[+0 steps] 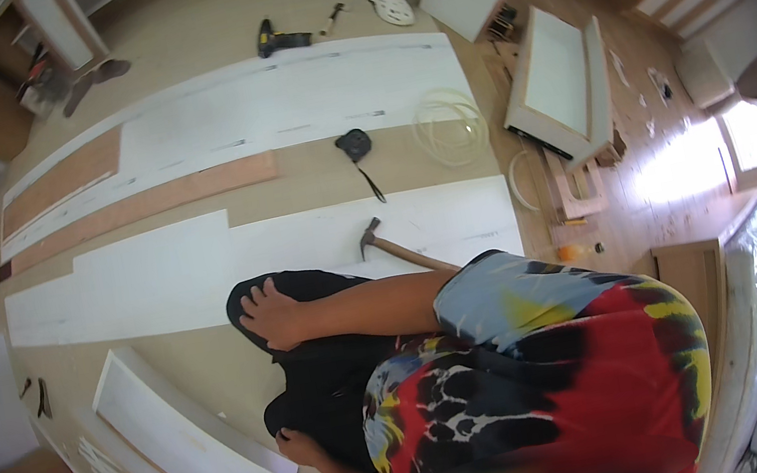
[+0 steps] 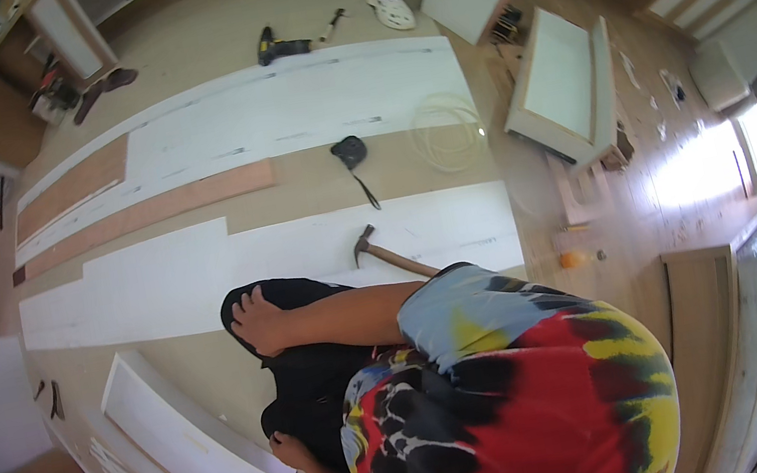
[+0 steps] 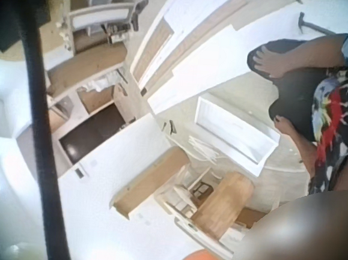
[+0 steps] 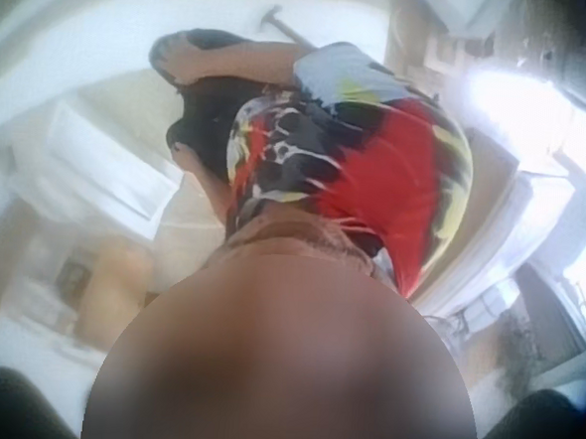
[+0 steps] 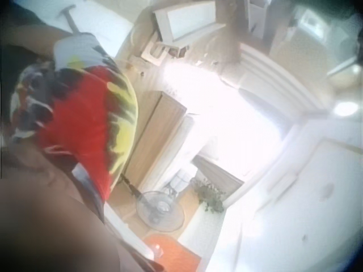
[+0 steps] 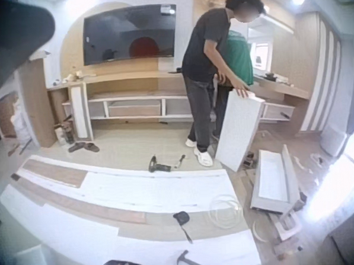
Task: The person is assembling a white wooden cabinet. They use a utility knife to trim edges and a hammer to tap components into place, working on the floor.
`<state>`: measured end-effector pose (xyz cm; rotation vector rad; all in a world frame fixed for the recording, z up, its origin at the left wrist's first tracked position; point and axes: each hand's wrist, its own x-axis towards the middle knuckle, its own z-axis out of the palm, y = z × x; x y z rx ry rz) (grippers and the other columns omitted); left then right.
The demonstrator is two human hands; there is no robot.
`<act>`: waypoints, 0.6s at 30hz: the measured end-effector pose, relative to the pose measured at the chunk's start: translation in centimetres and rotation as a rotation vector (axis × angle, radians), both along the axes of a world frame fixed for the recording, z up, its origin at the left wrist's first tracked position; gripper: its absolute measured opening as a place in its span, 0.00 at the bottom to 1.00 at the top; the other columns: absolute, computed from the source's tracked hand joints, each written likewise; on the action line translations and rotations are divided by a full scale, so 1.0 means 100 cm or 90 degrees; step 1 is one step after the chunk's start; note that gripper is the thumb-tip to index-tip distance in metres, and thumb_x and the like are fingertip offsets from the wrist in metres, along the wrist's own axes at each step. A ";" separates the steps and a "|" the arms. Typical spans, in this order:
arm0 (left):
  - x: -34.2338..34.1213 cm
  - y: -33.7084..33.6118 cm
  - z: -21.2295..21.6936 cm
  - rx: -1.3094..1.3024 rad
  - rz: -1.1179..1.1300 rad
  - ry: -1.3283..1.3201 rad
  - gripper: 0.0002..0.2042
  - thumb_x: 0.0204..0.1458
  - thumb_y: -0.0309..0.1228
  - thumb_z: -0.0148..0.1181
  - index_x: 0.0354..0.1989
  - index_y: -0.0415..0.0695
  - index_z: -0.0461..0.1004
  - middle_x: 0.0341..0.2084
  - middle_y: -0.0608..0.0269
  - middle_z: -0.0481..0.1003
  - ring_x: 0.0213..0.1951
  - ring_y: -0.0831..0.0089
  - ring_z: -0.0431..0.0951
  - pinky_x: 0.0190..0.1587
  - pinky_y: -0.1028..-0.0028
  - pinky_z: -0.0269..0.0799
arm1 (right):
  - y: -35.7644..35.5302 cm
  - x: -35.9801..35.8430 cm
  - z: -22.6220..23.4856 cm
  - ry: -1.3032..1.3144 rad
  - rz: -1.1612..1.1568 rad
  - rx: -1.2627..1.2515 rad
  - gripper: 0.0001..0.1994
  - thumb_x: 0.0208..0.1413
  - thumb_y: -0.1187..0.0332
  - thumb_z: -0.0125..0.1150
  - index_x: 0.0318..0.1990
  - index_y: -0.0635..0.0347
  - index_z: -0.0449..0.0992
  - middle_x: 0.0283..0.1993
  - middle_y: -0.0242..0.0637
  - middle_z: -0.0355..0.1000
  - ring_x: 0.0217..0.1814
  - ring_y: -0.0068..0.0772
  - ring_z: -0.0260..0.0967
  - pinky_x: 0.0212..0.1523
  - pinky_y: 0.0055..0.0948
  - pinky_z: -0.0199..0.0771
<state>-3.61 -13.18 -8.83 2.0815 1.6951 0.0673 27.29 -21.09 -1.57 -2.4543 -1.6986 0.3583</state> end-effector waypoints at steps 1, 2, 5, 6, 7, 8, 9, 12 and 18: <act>0.000 0.002 0.001 -0.001 -0.005 0.004 0.20 0.60 0.38 0.50 0.50 0.32 0.75 0.47 0.39 0.76 0.50 0.43 0.75 0.54 0.55 0.69 | 0.005 0.006 0.010 0.020 0.008 -0.033 0.35 0.49 0.50 0.66 0.61 0.63 0.68 0.64 0.57 0.60 0.62 0.63 0.62 0.57 0.64 0.60; 0.001 0.003 0.001 -0.003 -0.011 0.008 0.20 0.59 0.38 0.51 0.50 0.32 0.76 0.47 0.38 0.76 0.50 0.42 0.75 0.54 0.55 0.69 | 0.006 0.011 0.014 0.041 0.016 -0.066 0.35 0.48 0.50 0.67 0.60 0.63 0.68 0.63 0.58 0.61 0.61 0.63 0.63 0.56 0.64 0.60; 0.005 0.009 -0.004 -0.008 -0.019 0.016 0.20 0.58 0.38 0.52 0.49 0.33 0.76 0.47 0.37 0.76 0.49 0.42 0.75 0.53 0.54 0.69 | 0.009 0.017 0.016 -0.007 0.020 -0.084 0.35 0.45 0.50 0.69 0.58 0.63 0.71 0.62 0.58 0.63 0.58 0.63 0.65 0.55 0.60 0.62; 0.007 0.009 -0.006 -0.013 -0.023 0.019 0.20 0.58 0.38 0.52 0.49 0.33 0.76 0.46 0.37 0.76 0.49 0.42 0.75 0.53 0.54 0.69 | 0.005 0.020 0.016 0.046 0.008 -0.095 0.34 0.47 0.51 0.68 0.59 0.62 0.71 0.62 0.56 0.65 0.60 0.61 0.65 0.58 0.58 0.62; 0.003 0.013 -0.011 -0.013 -0.020 0.022 0.20 0.58 0.38 0.52 0.49 0.33 0.76 0.46 0.37 0.76 0.49 0.42 0.75 0.53 0.54 0.69 | -0.005 0.029 0.019 0.203 -0.049 -0.007 0.34 0.47 0.52 0.67 0.60 0.62 0.70 0.62 0.55 0.65 0.61 0.59 0.65 0.60 0.55 0.62; -0.003 0.026 -0.008 0.008 0.009 0.025 0.20 0.57 0.38 0.53 0.49 0.33 0.76 0.46 0.37 0.76 0.49 0.42 0.75 0.53 0.54 0.69 | -0.003 0.046 0.024 0.362 -0.075 0.098 0.34 0.48 0.52 0.67 0.61 0.61 0.69 0.62 0.54 0.66 0.62 0.57 0.65 0.61 0.52 0.62; -0.001 0.023 -0.006 0.009 0.001 0.030 0.20 0.57 0.37 0.53 0.49 0.32 0.76 0.46 0.37 0.76 0.49 0.42 0.75 0.53 0.53 0.69 | -0.024 0.063 0.025 0.517 -0.136 0.182 0.34 0.48 0.53 0.66 0.62 0.61 0.69 0.62 0.54 0.67 0.63 0.55 0.64 0.63 0.50 0.62; 0.006 0.017 -0.005 0.004 -0.003 0.017 0.19 0.57 0.36 0.53 0.49 0.32 0.75 0.46 0.37 0.76 0.49 0.41 0.75 0.54 0.52 0.69 | -0.142 0.158 -0.049 0.427 -0.475 0.298 0.36 0.51 0.51 0.65 0.63 0.65 0.66 0.59 0.55 0.69 0.59 0.53 0.68 0.60 0.49 0.66; 0.002 0.025 -0.024 -0.051 -0.031 0.036 0.19 0.58 0.35 0.53 0.51 0.34 0.73 0.46 0.37 0.74 0.50 0.41 0.75 0.53 0.51 0.71 | -0.531 0.264 -0.039 -0.031 -0.827 -0.448 0.47 0.51 0.55 0.64 0.73 0.62 0.42 0.56 0.62 0.70 0.51 0.53 0.74 0.53 0.50 0.73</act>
